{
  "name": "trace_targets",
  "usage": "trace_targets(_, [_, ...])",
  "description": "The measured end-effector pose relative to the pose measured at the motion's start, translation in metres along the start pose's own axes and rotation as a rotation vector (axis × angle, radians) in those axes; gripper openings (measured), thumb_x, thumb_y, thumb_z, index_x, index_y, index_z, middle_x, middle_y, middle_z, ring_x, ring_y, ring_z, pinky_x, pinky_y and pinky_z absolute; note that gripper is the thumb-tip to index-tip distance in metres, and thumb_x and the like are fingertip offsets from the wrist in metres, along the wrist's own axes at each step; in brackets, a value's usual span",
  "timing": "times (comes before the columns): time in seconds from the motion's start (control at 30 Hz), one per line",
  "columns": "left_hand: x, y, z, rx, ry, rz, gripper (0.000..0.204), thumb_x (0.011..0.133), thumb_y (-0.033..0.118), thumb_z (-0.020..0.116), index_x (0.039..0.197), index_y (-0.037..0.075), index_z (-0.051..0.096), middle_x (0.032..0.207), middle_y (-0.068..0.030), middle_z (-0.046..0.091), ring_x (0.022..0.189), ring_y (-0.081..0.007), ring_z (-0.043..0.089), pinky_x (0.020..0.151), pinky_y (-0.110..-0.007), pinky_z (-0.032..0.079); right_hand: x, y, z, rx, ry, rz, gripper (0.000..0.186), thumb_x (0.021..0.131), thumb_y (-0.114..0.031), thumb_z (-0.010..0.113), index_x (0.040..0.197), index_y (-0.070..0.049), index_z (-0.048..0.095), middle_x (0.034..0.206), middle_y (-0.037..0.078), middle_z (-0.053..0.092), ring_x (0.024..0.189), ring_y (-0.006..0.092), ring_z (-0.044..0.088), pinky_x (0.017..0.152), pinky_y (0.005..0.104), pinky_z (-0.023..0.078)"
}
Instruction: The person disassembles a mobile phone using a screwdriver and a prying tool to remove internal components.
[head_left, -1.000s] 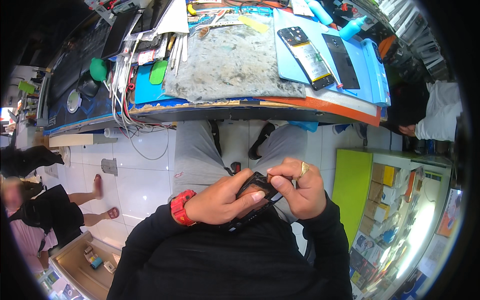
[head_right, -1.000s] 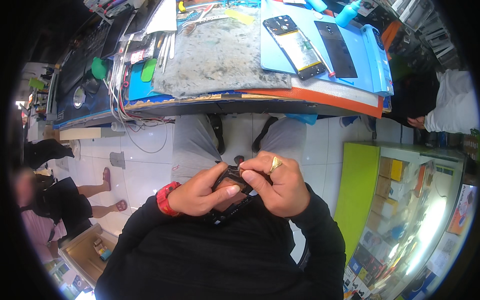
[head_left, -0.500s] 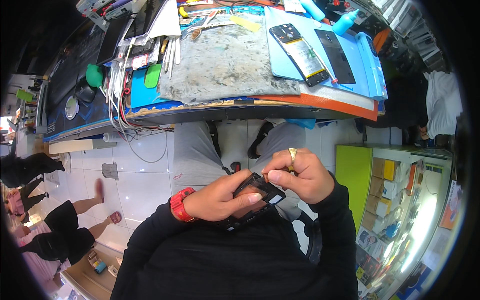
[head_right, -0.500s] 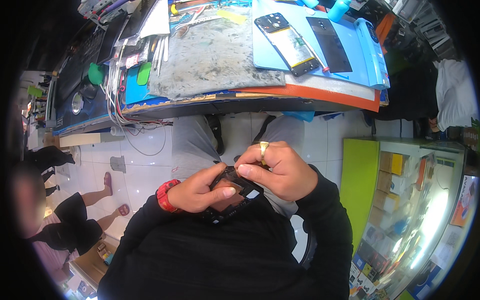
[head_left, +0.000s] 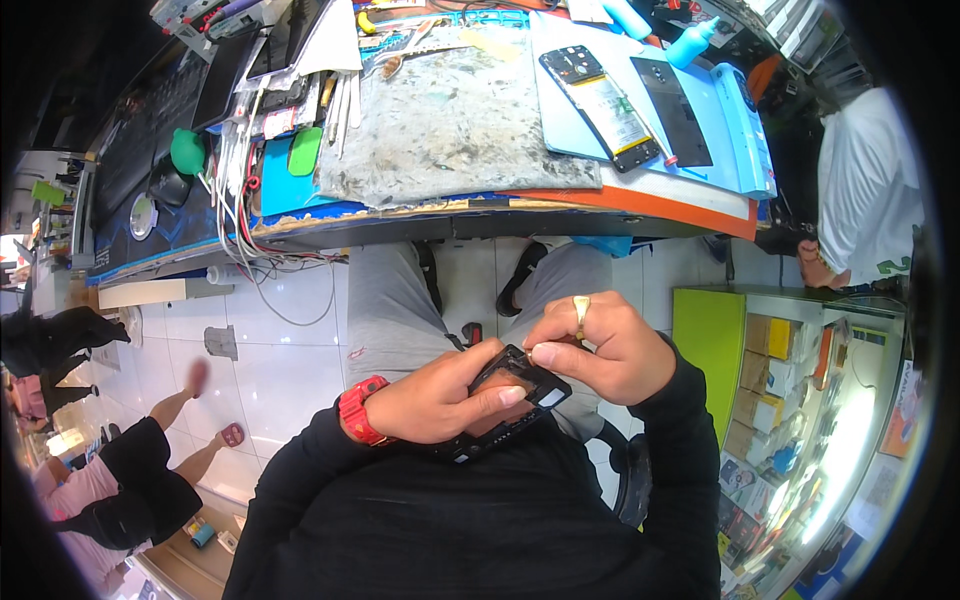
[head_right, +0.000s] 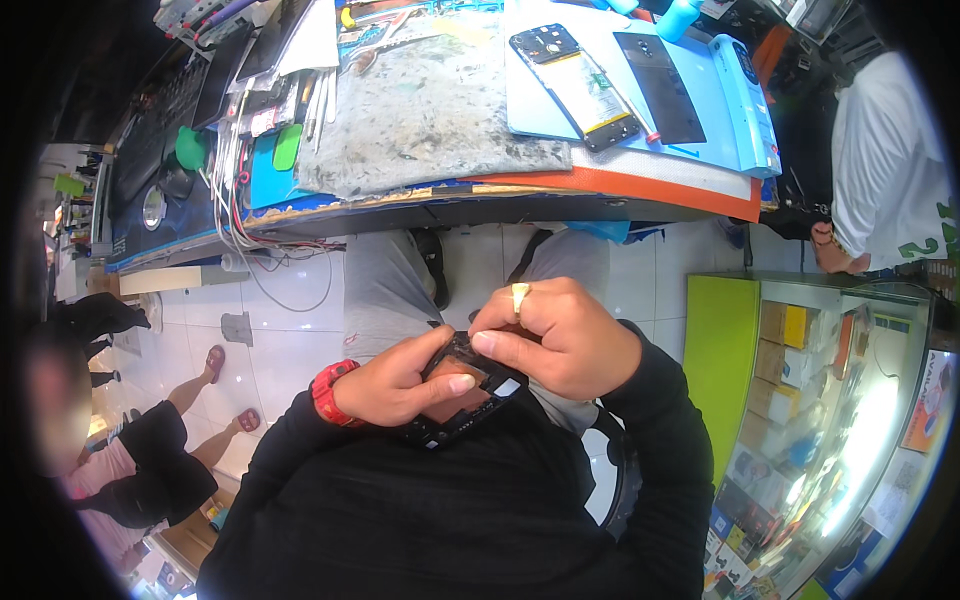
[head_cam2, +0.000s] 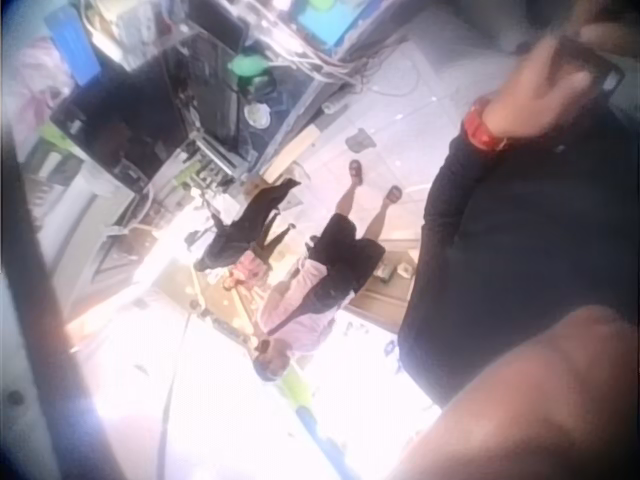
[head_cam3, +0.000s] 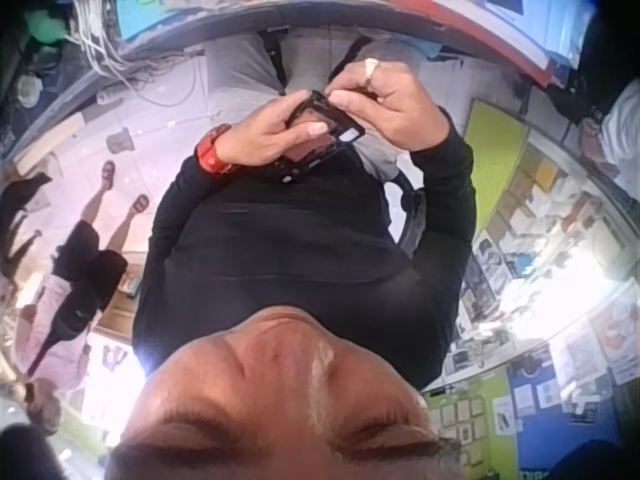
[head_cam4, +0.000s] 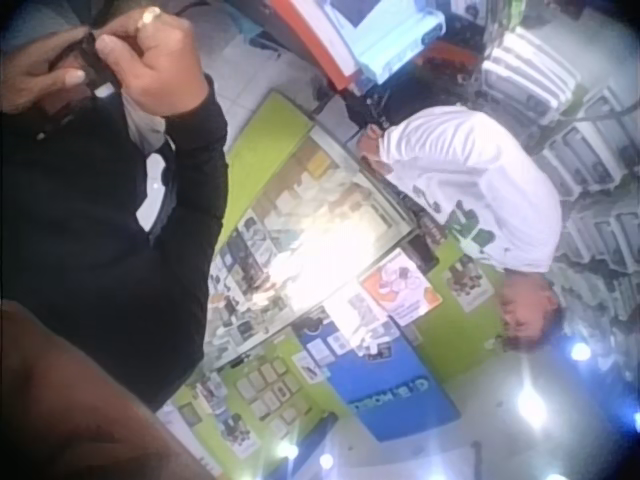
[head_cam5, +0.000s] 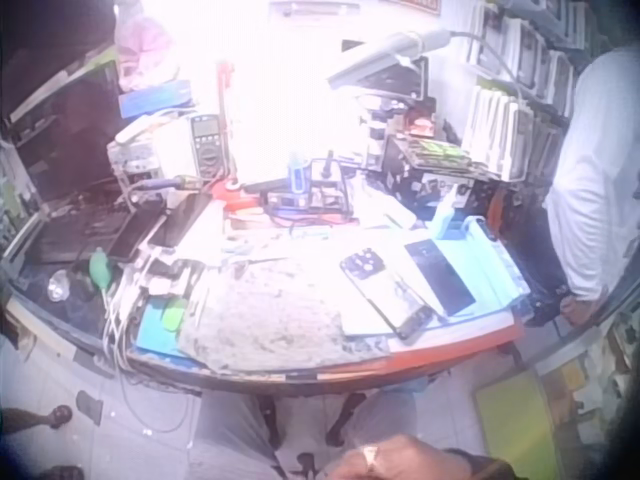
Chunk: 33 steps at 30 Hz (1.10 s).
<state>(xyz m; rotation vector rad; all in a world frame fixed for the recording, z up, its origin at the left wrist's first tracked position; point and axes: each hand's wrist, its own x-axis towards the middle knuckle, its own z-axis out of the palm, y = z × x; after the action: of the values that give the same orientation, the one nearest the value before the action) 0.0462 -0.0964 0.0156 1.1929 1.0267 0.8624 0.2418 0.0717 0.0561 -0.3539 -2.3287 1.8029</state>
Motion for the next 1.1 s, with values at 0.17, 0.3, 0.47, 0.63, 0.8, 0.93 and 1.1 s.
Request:
trace_targets(0.17, [0.002,-0.011,0.002,-0.026,-0.026,0.026,0.035,0.111,0.035,0.057,0.114,0.001,0.052,0.085,-0.0099,0.064,0.075,-0.0184,0.061,0.071,-0.035,0.051,0.001,0.004,-0.006,0.068,-0.059,0.025,0.013,0.100,-0.010,0.068,0.101,0.003,0.072,0.087,0.015,0.072,0.080,0.0287,0.070,0.074,0.0382,0.054])
trace_targets(0.3, [0.002,-0.015,0.005,-0.069,-0.058,0.070,0.032,0.110,0.033,0.060,0.110,0.001,0.051,0.084,-0.0092,0.063,0.074,-0.0175,0.061,0.070,-0.035,0.051,0.003,0.006,-0.010,0.130,-0.162,0.064,0.015,0.101,-0.012,0.069,0.102,0.002,0.072,0.091,0.014,0.074,0.084,0.0275,0.071,0.077,0.0375,0.054])
trace_targets(0.47, [0.000,-0.014,0.003,-0.106,-0.075,0.024,0.032,0.110,0.032,0.059,0.112,0.001,0.052,0.091,-0.0089,0.065,0.081,-0.0173,0.063,0.074,-0.035,0.052,0.005,0.007,-0.014,0.153,-0.199,0.067,0.015,0.101,-0.013,0.069,0.104,0.001,0.072,0.093,0.013,0.075,0.085,0.0272,0.072,0.078,0.0365,0.054])
trace_targets(0.63, [-0.003,-0.015,0.001,-0.278,-0.003,0.020,0.038,0.111,0.030,0.057,0.133,-0.001,0.053,0.116,-0.0124,0.065,0.104,-0.0181,0.062,0.094,-0.035,0.051,0.006,0.012,-0.004,0.064,-0.035,0.004,0.014,0.100,-0.012,0.069,0.101,0.002,0.072,0.089,0.015,0.073,0.081,0.0259,0.071,0.073,0.0365,0.053])
trace_targets(0.8, [-0.002,-0.015,0.018,-0.343,0.302,0.155,0.041,0.110,0.018,0.058,0.145,-0.001,0.049,0.134,-0.0160,0.061,0.121,-0.0217,0.063,0.101,-0.039,0.049,0.006,0.005,-0.001,0.000,0.008,0.080,0.015,0.100,-0.013,0.069,0.099,0.002,0.072,0.086,0.014,0.072,0.078,0.0245,0.070,0.071,0.0354,0.052])
trace_targets(0.93, [-0.008,-0.013,0.011,0.064,0.364,0.238,0.039,0.106,0.010,0.063,0.142,-0.001,0.051,0.131,-0.0167,0.064,0.118,-0.0250,0.067,0.096,-0.039,0.053,0.009,0.008,-0.004,0.117,-0.024,0.133,0.018,0.101,-0.015,0.069,0.099,0.003,0.072,0.084,0.012,0.072,0.077,0.0209,0.068,0.070,0.0345,0.052])
trace_targets(1.1, [-0.007,-0.007,0.009,0.185,0.329,0.280,0.034,0.101,0.004,0.068,0.132,-0.001,0.056,0.118,-0.0130,0.068,0.104,-0.0223,0.071,0.089,-0.035,0.055,0.010,0.016,-0.003,0.194,-0.062,0.175,0.019,0.102,-0.016,0.069,0.100,0.002,0.071,0.083,0.011,0.071,0.076,0.0195,0.067,0.070,0.0343,0.051])
